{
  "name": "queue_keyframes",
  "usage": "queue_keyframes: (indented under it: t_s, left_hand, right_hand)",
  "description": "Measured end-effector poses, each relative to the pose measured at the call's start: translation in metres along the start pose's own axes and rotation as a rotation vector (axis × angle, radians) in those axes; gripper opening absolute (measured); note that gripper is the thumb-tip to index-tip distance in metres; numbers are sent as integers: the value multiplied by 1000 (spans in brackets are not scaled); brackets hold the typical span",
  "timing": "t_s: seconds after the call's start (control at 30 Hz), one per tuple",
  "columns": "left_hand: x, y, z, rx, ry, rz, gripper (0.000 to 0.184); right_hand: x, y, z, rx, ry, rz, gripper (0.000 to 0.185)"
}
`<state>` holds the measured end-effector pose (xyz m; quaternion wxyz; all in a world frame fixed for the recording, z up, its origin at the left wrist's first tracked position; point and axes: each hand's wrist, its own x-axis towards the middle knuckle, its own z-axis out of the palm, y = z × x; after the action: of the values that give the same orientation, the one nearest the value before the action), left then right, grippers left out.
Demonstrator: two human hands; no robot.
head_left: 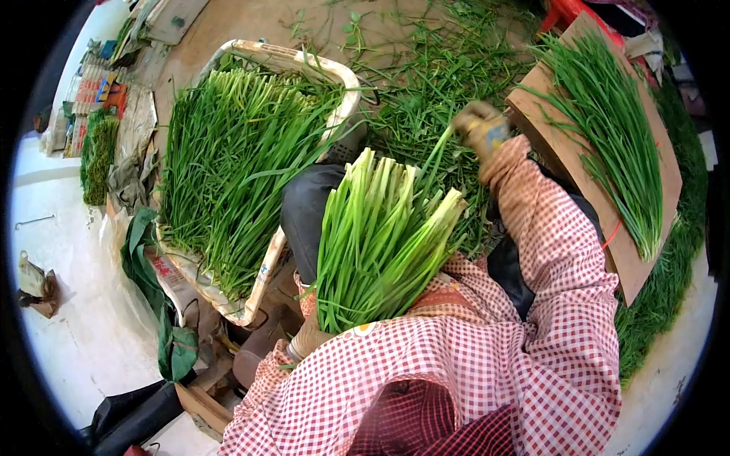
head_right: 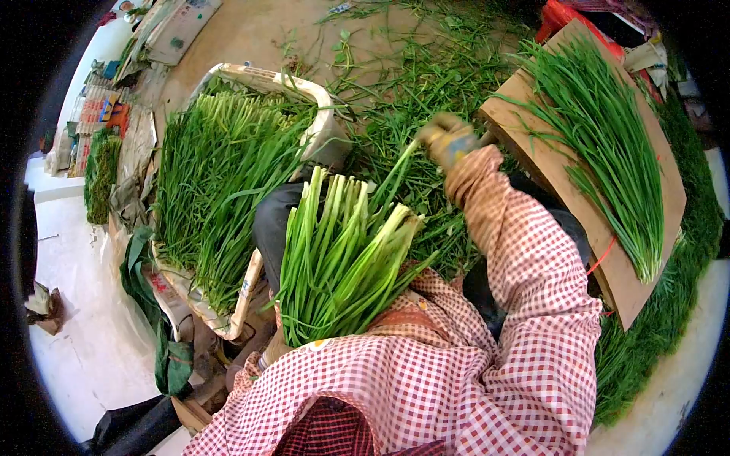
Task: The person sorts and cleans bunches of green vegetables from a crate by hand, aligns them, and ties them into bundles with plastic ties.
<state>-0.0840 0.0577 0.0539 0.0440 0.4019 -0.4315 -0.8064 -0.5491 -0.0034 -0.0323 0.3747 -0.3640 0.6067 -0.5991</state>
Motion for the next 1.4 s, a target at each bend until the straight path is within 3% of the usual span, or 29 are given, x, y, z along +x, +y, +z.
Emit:
queue_keyframes:
  t_s: [0.07,0.1,0.2,0.27,0.3,0.4,0.43,0.47,0.57,0.67,0.73,0.8,0.83,0.87,0.9,0.93,0.97,1.0,1.07,1.13,1.17,1.2,1.27,1.3,1.33,1.4]
  left_hand:
    - [-2,2,-1,1,3,10,91]
    - [-3,4,-2,1,8,24,91]
    - [-11,5,-6,-7,30,54,91]
    - [-20,3,-11,-12,60,76,90]
    - [-24,5,-12,-12,74,93,90]
    - [-35,6,-17,-21,113,156,90]
    - [-37,7,-18,-19,119,178,90]
    - [-38,7,-18,-16,124,195,90]
    - [-36,13,-18,18,115,246,90]
    - [-31,30,-14,136,68,307,89]
    - [-24,49,-8,303,32,384,89]
    - [-12,73,12,487,76,492,89]
    - [-4,85,34,543,128,538,87]
    - [5,97,55,599,184,581,86]
    - [15,102,53,1041,187,567,84]
    - [24,93,54,1282,218,611,84]
    - [29,85,60,1311,220,688,85]
    - [32,78,63,1335,223,764,86]
    - [29,73,60,1367,178,710,93]
    - [17,87,61,1405,-19,519,98]
    - [15,98,60,1348,-113,388,98]
    - [16,113,57,1355,-117,384,98]
    - [24,141,46,1241,-390,510,94]
    - [27,151,40,1248,-286,582,86]
    - [33,152,40,1114,-195,606,96]
    - [60,142,56,399,-176,298,112]
  right_hand:
    - [20,-12,-15,-117,241,275,18]
    - [23,-14,-21,-527,234,282,23]
    - [15,11,-23,-838,190,510,30]
    - [-2,133,-58,-1063,71,267,53]
    - [-3,122,-50,-1054,62,258,53]
    - [-12,17,-29,-1256,-518,884,67]
    - [-14,-5,-13,-1371,-644,874,74]
    - [-23,-33,5,-1309,-706,849,73]
    - [-57,-23,44,-563,-750,312,51]
    - [-99,-71,96,652,-390,589,73]
    - [-114,-106,100,1194,-336,696,80]
    - [-117,-82,113,1348,-289,534,88]
    - [-112,-71,104,1643,-403,572,87]
    - [-109,-69,100,1723,-509,508,86]
    - [-100,-72,96,1768,-656,439,84]
    - [-94,-74,90,1791,-762,375,83]
    - [-87,-77,85,1810,-862,335,81]
    - [-94,-85,79,1519,-587,293,83]
    - [-93,-88,65,1612,-675,314,79]
    - [-89,-94,47,1523,-663,384,67]
    - [-90,-96,45,1459,-587,437,57]
    - [-90,-103,43,1303,-481,482,46]
    - [-93,-95,42,1156,-422,363,38]
    - [-90,-95,40,1082,-423,349,34]
    - [-92,-96,40,1090,-412,348,34]
    - [-95,-104,42,975,-387,283,31]
